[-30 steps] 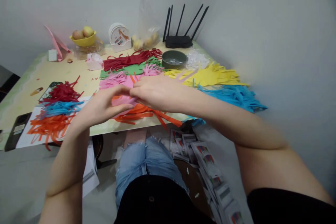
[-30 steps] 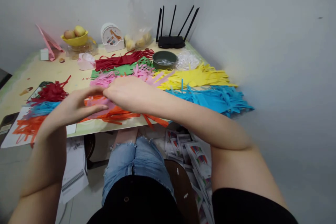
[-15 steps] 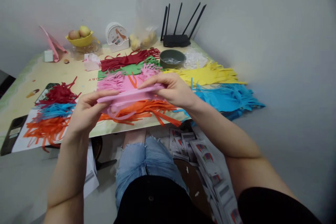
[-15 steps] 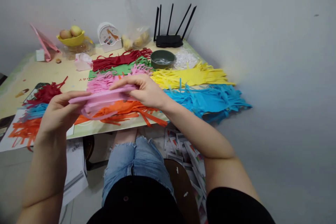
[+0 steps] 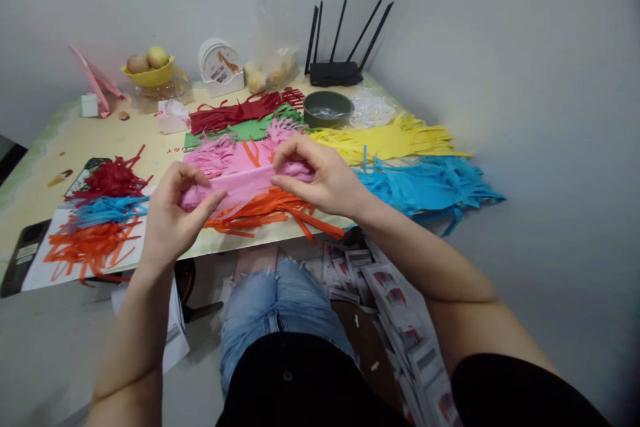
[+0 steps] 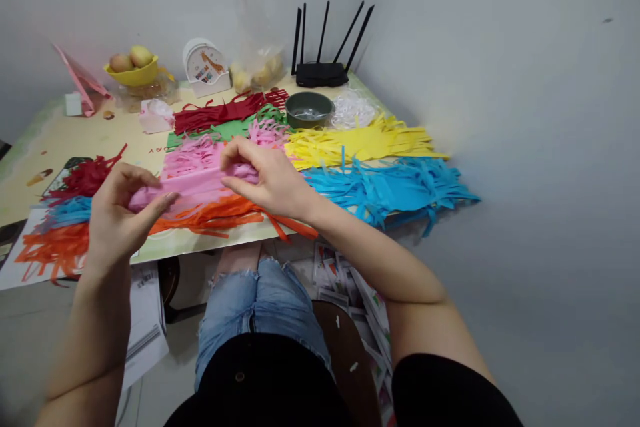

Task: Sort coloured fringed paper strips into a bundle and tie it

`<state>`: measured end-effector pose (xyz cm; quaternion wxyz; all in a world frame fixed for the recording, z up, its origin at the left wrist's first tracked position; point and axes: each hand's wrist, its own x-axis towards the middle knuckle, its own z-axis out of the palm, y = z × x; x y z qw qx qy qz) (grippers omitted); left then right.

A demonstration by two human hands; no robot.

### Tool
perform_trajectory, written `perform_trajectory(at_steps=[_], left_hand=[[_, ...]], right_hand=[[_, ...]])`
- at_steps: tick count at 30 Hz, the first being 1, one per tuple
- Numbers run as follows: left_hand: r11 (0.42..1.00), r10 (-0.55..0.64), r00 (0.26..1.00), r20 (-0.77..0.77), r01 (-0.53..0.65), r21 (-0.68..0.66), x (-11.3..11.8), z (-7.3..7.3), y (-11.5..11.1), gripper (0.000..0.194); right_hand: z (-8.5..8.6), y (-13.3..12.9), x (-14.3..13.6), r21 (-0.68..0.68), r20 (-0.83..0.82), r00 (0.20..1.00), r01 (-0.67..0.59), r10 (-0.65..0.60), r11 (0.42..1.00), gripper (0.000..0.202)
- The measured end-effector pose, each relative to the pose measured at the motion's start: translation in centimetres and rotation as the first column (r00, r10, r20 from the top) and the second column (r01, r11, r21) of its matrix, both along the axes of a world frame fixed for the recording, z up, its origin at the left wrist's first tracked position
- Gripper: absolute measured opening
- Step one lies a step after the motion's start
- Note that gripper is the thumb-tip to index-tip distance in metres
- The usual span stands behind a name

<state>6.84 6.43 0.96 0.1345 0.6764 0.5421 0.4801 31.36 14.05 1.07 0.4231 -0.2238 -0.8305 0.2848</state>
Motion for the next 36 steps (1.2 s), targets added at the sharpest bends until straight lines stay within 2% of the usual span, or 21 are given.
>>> perform_trajectory(at_steps=[3,6,9,13,17,20,23,27,29,32,34,36], left_hand=[[1.000,0.023,0.993,-0.118,-0.023,0.004,0.1,-0.1,0.0,0.025],[1.000,0.021,0.989,-0.147,-0.024,-0.019,0.0,-0.1,-0.1,0.009],[0.992,-0.063,0.996,0.058,0.069,-0.105,-0.1,-0.1,-0.3,0.013],[0.968,-0.082,0.917,0.390,0.167,-0.189,0.0,-0.4,-0.6,0.017],[0.960,-0.089,0.830,0.551,0.219,-0.175,0.3,-0.5,-0.7,0.014],[0.961,-0.106,0.799,0.591,0.236,-0.147,0.6,-0.4,-0.6,0.005],[0.961,-0.115,0.820,0.560,0.234,-0.145,0.8,-0.5,-0.5,0.007],[0.980,-0.059,0.919,0.389,0.128,-0.152,0.9,-0.8,-0.5,0.023],[0.990,-0.013,0.959,0.284,0.052,-0.130,1.0,-0.9,-0.6,0.029],[0.997,0.022,0.995,0.100,-0.014,-0.075,1.0,-0.8,-0.7,0.021],[0.997,0.017,0.999,-0.035,-0.020,-0.076,0.9,-0.8,-0.7,0.020],[0.996,0.002,0.994,-0.108,-0.012,-0.094,0.8,-0.8,-0.7,0.013]], right_hand=[[0.0,-0.4,-0.1,0.021,0.054,0.994,0.092,-0.093,0.996,0.026],[0.1,-0.4,0.0,-0.017,0.077,0.989,0.128,-0.126,0.992,0.014],[0.2,-0.5,0.1,-0.133,0.031,0.995,0.093,-0.090,0.987,0.012],[-0.2,-0.9,-0.1,-0.367,-0.161,0.987,-0.079,0.020,0.927,0.014],[-0.9,-1.1,-0.4,-0.426,-0.314,0.947,-0.209,0.073,0.880,0.014],[-1.3,-0.9,-0.7,-0.457,-0.361,0.928,-0.261,0.091,0.850,0.014],[-1.6,-0.6,-0.9,-0.499,-0.347,0.936,-0.235,0.056,0.834,0.015],[-1.9,-0.5,-1.0,-0.473,-0.292,0.955,-0.188,0.048,0.861,0.022],[-1.8,-0.5,-1.0,-0.409,-0.222,0.975,-0.113,0.021,0.906,0.022],[-1.7,-0.7,-0.7,-0.241,-0.090,0.994,0.045,-0.068,0.970,0.022],[-1.6,-0.7,-0.5,-0.161,-0.012,0.994,0.102,-0.105,0.982,0.021],[-1.5,-0.7,-0.3,-0.141,0.030,0.992,0.129,-0.126,0.982,0.014]])
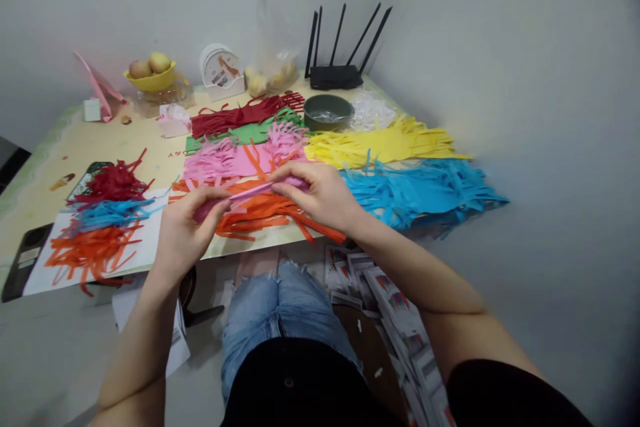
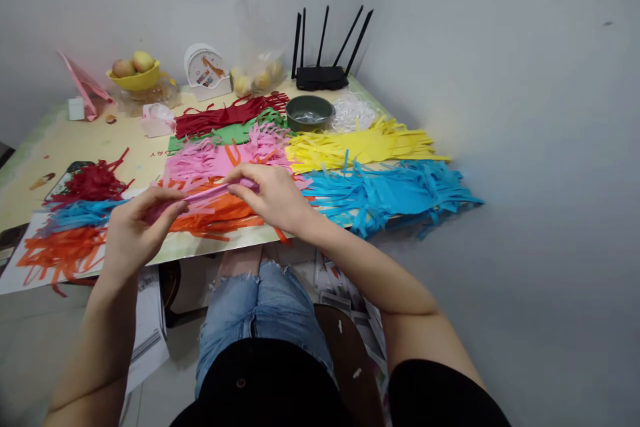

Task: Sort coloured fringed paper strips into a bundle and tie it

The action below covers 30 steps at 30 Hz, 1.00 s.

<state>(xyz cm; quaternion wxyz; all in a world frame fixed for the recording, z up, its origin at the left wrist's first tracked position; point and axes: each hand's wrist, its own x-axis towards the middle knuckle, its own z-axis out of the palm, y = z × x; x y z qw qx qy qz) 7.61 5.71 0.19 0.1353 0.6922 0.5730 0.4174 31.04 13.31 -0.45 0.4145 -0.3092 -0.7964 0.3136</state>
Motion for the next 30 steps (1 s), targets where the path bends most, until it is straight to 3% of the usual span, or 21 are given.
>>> perform_trajectory(at_steps=[2,4,8,14,18,21,23,27,30], left_hand=[[1.000,-0.026,0.999,0.031,0.027,-0.017,-0.1,-0.1,0.0,0.015],[0.995,-0.072,0.984,0.166,0.082,-0.056,-0.2,-0.3,-0.1,0.019],[0.983,-0.050,0.898,0.438,0.123,-0.139,-0.2,-0.9,-0.2,0.024],[0.980,-0.022,0.782,0.622,0.138,-0.140,0.1,-1.4,0.3,0.015],[0.986,-0.010,0.759,0.651,0.114,-0.118,0.3,-1.9,0.8,0.010],[0.988,-0.055,0.795,0.604,0.133,-0.085,-0.2,-2.0,0.8,0.010],[0.967,-0.153,0.866,0.476,0.230,-0.108,-0.9,-1.4,0.7,0.010],[0.941,-0.269,0.955,0.128,0.289,-0.174,-1.5,0.5,1.1,0.014],[0.925,-0.309,0.951,0.028,0.307,-0.224,-1.0,1.2,1.7,0.022]], right_hand=[[0.0,0.0,0.0,-0.035,-0.009,1.000,-0.005,0.005,0.999,0.011],[-0.1,0.0,0.0,-0.149,-0.098,0.993,-0.081,0.066,0.985,0.013],[-0.6,-0.1,-0.4,-0.348,-0.339,0.924,-0.297,0.176,0.889,0.017],[-1.3,0.6,-0.8,-0.410,-0.496,0.844,-0.434,0.203,0.802,0.018],[-1.8,1.3,-1.4,-0.486,-0.541,0.827,-0.455,0.152,0.747,0.014],[-2.1,1.5,-1.6,-0.489,-0.564,0.816,-0.456,0.129,0.744,0.013],[-2.0,1.4,-1.5,-0.434,-0.514,0.842,-0.418,0.162,0.798,0.014],[-1.2,1.2,-1.0,-0.172,-0.213,0.934,-0.324,0.286,0.930,0.025],[-0.7,1.0,-0.7,0.035,-0.076,0.940,-0.332,0.333,0.943,0.027]])
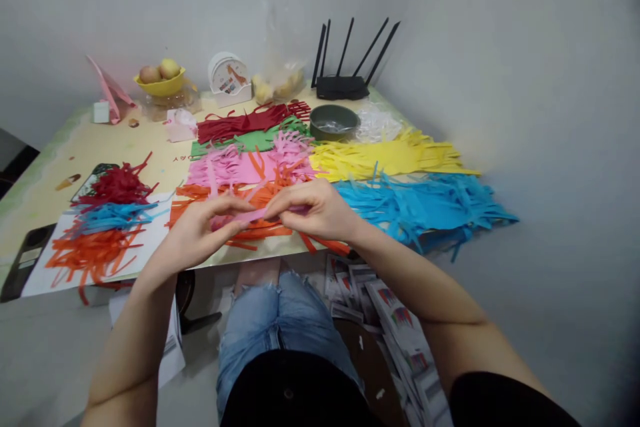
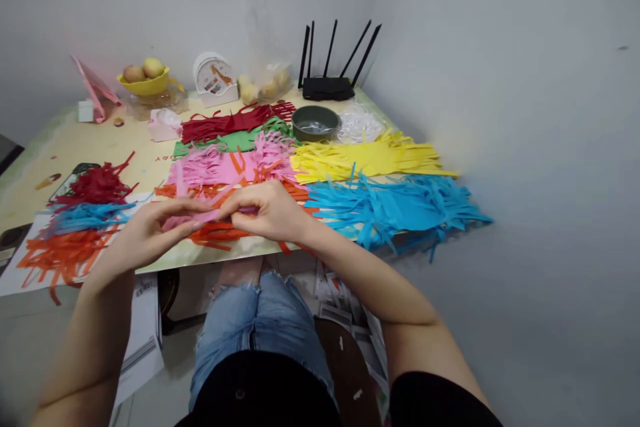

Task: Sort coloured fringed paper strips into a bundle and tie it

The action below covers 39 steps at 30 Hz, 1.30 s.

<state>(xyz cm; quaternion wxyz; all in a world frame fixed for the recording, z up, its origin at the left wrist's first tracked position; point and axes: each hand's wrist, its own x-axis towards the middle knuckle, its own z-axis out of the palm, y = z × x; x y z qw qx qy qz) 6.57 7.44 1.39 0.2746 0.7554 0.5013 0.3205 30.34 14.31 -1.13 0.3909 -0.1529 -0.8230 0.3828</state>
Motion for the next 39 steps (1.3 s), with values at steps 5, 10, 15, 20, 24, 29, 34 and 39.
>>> perform_trajectory(at_steps=[5,10,15,20,24,29,34,39], left_hand=[[1.000,0.008,0.998,-0.068,-0.007,0.018,0.4,-0.2,0.4,0.024],[0.920,0.101,0.974,-0.202,-0.014,0.392,1.1,-0.4,-0.4,0.021],[0.862,0.171,0.964,-0.204,-0.046,0.505,2.0,-1.3,-0.7,0.011],[0.902,0.205,0.971,-0.122,-0.139,0.410,2.2,-1.1,-0.6,0.013],[0.949,0.171,0.984,-0.047,-0.152,0.276,2.4,-0.5,-0.7,0.014],[0.973,0.215,0.911,0.353,-0.232,0.005,2.2,-0.6,-1.0,0.018],[0.984,0.179,0.772,0.610,-0.145,-0.105,1.7,-1.1,-1.0,0.012],[0.990,0.135,0.761,0.634,-0.136,-0.047,2.0,-1.5,-1.1,0.010]], right_hand=[[0.2,-0.2,0.4,0.084,0.000,1.000,0.013,-0.013,0.996,0.028],[0.3,-0.1,0.2,-0.267,-0.037,0.999,0.020,-0.031,0.963,0.028],[0.4,0.1,0.2,-0.447,-0.121,0.992,-0.077,0.025,0.891,0.025],[1.1,-0.1,0.5,-0.196,0.049,0.995,0.096,-0.088,0.976,0.030],[1.5,-0.4,0.2,-0.057,0.093,0.988,0.132,-0.127,0.990,0.019],[0.8,-0.7,-0.4,-0.276,-0.049,0.997,0.050,-0.066,0.960,0.018],[0.6,-0.5,-0.5,-0.372,-0.214,0.975,-0.130,0.051,0.919,0.019],[0.7,-0.7,-1.0,-0.376,-0.239,0.970,-0.122,0.031,0.919,0.021]])
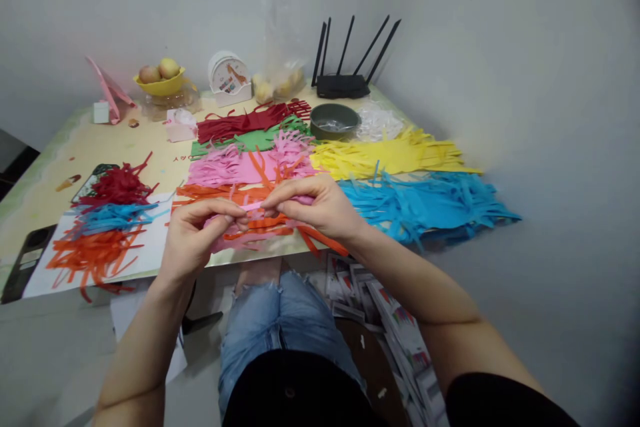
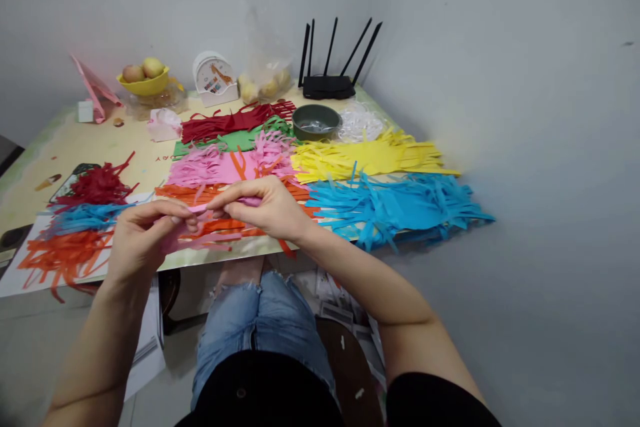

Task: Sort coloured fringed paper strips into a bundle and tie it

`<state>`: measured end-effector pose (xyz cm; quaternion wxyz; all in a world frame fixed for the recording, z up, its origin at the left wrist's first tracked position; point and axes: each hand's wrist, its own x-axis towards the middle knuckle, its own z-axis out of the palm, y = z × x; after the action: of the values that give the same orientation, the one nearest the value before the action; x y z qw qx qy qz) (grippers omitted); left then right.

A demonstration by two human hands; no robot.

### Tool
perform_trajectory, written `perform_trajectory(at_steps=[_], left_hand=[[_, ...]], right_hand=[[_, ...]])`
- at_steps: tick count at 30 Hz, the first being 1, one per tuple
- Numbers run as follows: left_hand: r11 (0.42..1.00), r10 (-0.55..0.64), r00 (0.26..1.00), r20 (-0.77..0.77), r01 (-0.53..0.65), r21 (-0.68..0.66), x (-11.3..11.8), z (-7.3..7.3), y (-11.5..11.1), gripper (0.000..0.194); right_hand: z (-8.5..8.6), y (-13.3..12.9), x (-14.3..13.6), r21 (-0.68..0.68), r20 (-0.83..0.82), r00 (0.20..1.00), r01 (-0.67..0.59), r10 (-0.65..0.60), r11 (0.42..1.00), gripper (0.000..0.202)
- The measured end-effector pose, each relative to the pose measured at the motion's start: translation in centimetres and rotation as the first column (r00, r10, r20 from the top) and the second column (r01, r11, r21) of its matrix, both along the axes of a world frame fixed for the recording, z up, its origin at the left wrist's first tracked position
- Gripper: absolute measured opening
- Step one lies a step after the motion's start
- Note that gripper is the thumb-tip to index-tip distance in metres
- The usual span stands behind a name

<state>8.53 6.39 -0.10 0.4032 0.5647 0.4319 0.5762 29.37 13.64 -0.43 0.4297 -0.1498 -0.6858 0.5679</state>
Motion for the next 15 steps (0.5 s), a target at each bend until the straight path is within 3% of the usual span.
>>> perform_trajectory(at_steps=[3,5,10,15], left_hand=[[0.997,0.045,0.996,-0.082,-0.039,0.070,-0.1,-0.3,-0.3,0.011],[0.995,0.048,0.974,-0.221,-0.027,0.095,-0.3,-0.1,-0.4,0.011],[0.977,0.093,0.751,-0.654,0.057,0.204,-0.8,1.5,-0.2,0.010],[0.949,0.084,0.620,-0.780,0.190,0.253,-0.9,2.0,0.5,0.014]], right_hand=[[-0.1,-0.3,-0.1,0.064,0.018,0.997,0.075,-0.076,0.995,0.023],[-0.1,-0.4,0.0,0.205,0.039,0.991,0.116,-0.127,0.972,0.027],[-0.1,-0.4,0.1,0.604,0.057,0.977,0.131,-0.207,0.786,0.032],[-0.6,-0.5,0.3,0.727,0.046,0.972,0.125,-0.229,0.675,0.026]])
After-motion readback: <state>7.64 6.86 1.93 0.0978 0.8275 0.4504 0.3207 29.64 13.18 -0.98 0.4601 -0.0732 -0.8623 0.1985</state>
